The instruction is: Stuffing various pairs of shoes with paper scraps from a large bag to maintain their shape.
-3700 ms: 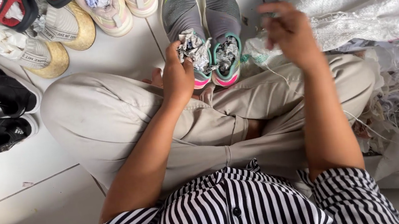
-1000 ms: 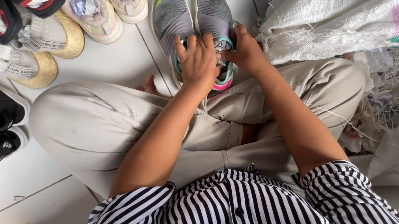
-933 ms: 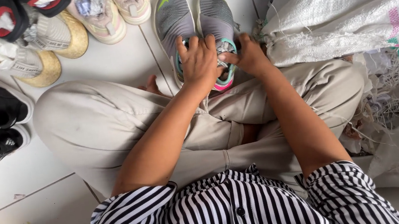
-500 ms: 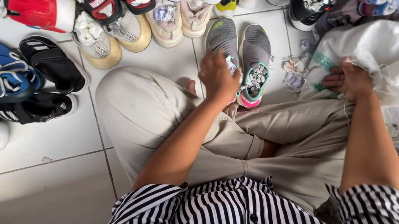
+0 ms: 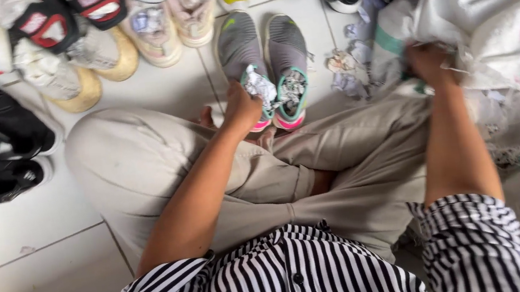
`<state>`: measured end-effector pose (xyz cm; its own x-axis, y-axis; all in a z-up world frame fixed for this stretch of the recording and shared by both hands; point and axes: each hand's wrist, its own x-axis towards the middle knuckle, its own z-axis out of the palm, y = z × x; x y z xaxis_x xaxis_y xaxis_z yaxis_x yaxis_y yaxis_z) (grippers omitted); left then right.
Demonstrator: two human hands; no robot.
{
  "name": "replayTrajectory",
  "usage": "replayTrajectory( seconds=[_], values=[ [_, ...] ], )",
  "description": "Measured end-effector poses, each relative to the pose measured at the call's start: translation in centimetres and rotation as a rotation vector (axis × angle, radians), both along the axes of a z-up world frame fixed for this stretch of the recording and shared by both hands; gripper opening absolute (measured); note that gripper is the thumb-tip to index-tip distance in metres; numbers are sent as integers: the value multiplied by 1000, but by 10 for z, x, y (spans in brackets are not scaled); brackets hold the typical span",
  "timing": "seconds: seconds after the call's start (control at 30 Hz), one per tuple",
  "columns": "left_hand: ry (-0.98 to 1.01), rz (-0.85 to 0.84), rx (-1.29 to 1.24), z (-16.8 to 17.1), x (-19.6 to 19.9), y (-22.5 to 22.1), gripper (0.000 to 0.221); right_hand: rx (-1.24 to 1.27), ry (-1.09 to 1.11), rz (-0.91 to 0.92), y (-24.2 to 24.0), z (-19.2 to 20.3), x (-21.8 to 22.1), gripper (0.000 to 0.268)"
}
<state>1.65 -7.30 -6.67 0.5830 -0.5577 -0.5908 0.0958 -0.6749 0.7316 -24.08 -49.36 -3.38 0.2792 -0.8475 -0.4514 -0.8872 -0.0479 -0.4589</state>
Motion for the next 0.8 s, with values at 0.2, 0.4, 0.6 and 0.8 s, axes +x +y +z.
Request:
replayTrajectory(
  seconds=[0.2, 0.4, 0.6, 0.8],
  values=[
    [12, 95, -13, 15, 0, 3, 88, -433, 563, 631, 146, -23, 76, 44],
    [151, 466, -163, 9, -20, 2, 88, 32, -181, 428, 244, -14, 100, 77],
    [456, 527, -139, 62, -25, 2, 103, 387, -306, 196, 303, 39, 118, 99],
    [487, 460, -157, 42, -30, 4, 133, 454, -458, 187, 336, 80, 115, 114]
  ],
)
